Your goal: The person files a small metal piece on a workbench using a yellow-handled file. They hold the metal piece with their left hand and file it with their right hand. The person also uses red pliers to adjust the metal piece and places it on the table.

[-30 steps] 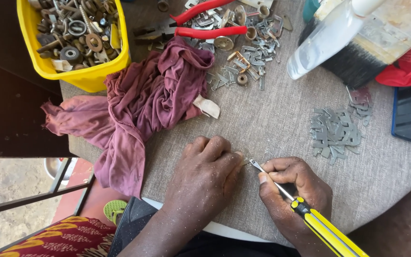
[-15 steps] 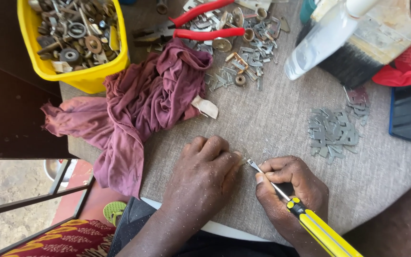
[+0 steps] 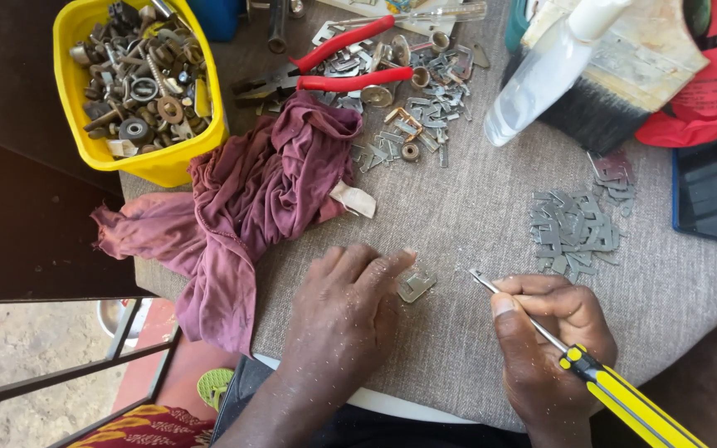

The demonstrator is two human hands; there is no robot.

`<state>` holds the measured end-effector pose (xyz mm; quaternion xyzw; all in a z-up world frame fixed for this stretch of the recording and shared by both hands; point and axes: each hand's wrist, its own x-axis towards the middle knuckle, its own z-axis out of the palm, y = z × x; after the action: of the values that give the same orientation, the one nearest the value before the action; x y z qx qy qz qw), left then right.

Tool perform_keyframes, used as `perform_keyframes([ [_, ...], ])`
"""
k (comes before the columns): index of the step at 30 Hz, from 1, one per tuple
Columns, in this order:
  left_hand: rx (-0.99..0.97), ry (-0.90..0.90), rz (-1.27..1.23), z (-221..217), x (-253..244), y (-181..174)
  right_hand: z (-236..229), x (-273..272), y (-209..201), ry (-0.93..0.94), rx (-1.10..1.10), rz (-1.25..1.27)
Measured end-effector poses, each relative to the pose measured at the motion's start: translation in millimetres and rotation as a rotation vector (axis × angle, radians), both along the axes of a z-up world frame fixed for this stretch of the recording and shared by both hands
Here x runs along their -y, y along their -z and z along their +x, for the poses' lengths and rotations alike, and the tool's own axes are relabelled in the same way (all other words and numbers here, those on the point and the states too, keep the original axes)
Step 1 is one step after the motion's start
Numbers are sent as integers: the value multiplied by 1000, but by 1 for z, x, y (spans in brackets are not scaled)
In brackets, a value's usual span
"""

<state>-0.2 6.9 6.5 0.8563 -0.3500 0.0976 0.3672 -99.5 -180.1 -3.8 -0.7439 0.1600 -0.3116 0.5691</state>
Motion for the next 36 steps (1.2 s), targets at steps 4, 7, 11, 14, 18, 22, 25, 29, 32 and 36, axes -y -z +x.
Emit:
perform_keyframes([
  [4, -9, 192, 77, 21, -5, -7, 1, 1, 0, -37, 13, 50],
  [7, -7, 409, 138, 34, -4, -8, 2, 1, -4, -8, -11, 64],
  [11, -52, 433, 110, 30, 0, -16, 4, 0, -12, 0, -65, 88],
  [14, -42, 313, 85, 16, 7, -9, 3, 0, -16, -7, -144, 109],
  [18, -101, 109, 40, -2, 12, -2, -10, -2, -25, -72, -232, -23],
  [22, -46, 77, -15, -11, 9, 0, -19, -10, -29, -75, -317, -222],
  [25, 18, 35, 15, -16, 13, -3, -16, -10, -26, -77, -225, -231],
  [29, 70, -50, 35, -21, 16, -1, -12, -5, -27, -119, -265, -253],
  [32, 77, -61, 50, -20, 16, -2, -10, -5, -26, -148, -246, -252],
  [36, 108, -51, 49, -19, 16, -5, -10, -2, -23, -173, -248, -208],
])
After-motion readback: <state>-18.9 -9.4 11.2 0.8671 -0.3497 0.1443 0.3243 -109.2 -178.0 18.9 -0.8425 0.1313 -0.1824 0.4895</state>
